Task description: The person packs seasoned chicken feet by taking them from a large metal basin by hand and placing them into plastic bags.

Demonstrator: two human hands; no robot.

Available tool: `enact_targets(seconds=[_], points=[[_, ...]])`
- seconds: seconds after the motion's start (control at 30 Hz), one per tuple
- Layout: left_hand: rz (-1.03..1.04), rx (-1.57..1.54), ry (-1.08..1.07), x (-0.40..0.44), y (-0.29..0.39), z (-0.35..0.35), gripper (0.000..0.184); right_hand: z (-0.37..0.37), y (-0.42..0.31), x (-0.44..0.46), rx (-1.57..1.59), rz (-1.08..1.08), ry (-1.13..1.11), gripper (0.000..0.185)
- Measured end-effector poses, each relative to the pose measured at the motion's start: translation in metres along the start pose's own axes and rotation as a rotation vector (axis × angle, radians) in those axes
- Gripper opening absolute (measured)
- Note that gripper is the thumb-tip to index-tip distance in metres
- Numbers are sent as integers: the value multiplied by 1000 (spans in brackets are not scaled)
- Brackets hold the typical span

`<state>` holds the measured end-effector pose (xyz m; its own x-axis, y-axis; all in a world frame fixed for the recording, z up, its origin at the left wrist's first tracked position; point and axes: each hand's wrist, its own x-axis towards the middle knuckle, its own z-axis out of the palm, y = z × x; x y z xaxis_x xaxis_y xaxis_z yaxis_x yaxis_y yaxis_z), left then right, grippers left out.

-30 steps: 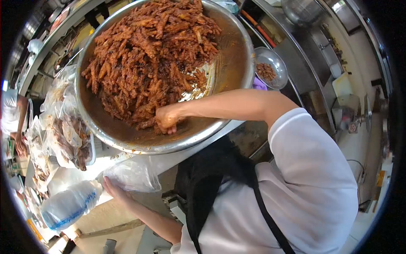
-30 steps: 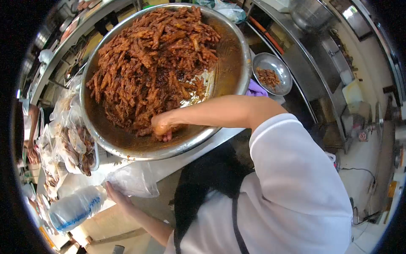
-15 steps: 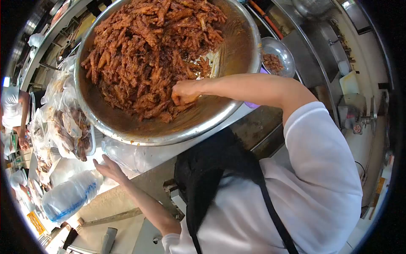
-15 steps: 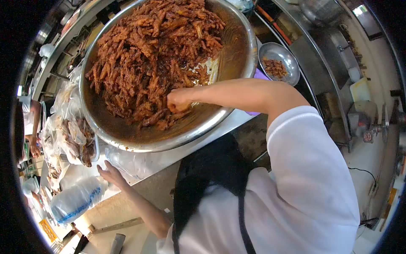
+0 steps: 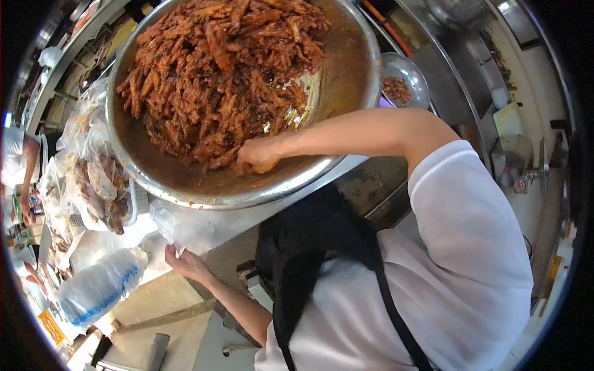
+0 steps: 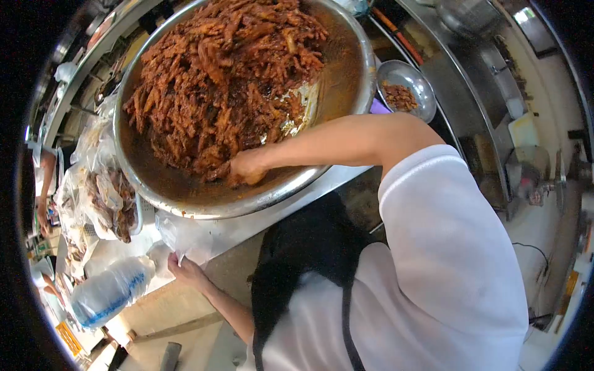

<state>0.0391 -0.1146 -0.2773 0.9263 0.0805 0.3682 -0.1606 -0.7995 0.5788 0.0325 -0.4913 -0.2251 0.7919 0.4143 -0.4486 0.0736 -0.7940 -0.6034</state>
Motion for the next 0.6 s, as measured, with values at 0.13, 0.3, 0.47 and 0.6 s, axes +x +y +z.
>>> enact_targets(seconds=[0.13, 0.3, 0.47, 0.6], points=[[-188, -15, -95, 3, -5, -9, 32, -17, 0, -33, 61, -44, -62, 28], [-172, -9, 13, 10, 10, -13, 39, -90, 19, -150, 333, 159, 761, 23], [-193, 76, -51, 16, 60, -13, 41, -96, 122, -292, 541, 463, 1773, 27], [-74, -96, 18, 20, 55, 0, 35, -18, 247, -334, -186, 1261, 1051, 26]])
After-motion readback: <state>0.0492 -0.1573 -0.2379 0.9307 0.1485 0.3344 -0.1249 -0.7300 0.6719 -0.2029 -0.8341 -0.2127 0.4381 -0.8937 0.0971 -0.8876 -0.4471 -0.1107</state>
